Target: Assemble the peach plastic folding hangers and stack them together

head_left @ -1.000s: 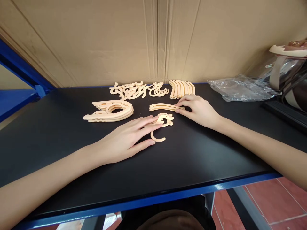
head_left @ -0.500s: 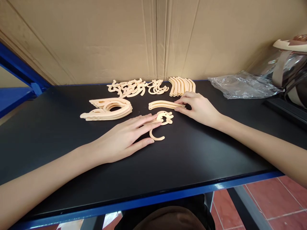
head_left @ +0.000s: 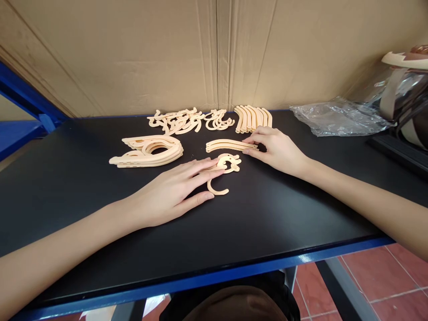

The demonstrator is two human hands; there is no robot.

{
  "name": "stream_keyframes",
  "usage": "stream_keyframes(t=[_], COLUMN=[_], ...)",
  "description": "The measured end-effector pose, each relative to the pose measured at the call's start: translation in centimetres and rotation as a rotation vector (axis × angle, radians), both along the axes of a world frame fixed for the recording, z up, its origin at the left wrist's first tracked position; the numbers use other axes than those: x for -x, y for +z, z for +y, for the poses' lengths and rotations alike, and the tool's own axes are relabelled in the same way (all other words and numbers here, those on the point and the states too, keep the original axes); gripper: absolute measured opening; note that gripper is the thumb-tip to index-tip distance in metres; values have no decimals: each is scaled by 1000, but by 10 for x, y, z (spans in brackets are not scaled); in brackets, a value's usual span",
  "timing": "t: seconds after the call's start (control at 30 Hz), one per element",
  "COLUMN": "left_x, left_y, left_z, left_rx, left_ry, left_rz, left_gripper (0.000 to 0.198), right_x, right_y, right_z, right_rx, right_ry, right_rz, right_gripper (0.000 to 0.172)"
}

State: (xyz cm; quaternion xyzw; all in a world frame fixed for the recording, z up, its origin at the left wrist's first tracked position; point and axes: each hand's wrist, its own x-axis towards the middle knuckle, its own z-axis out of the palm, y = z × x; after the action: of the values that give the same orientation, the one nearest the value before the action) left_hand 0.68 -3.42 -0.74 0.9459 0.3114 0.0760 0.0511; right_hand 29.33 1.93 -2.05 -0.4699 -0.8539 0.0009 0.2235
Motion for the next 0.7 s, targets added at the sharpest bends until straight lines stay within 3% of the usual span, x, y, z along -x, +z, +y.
stream_keyframes(t=[0.7], left_x=[-2], left_y=[4], left_z=[-2], left_rx=[-5], left_ry=[13], left_rz=[46], left_gripper=[50], right_x=[0], right_y=[-1], right_z=[-1], right_rx=[-79], right_ry=[31], right_rz=[-45], right_gripper=[28])
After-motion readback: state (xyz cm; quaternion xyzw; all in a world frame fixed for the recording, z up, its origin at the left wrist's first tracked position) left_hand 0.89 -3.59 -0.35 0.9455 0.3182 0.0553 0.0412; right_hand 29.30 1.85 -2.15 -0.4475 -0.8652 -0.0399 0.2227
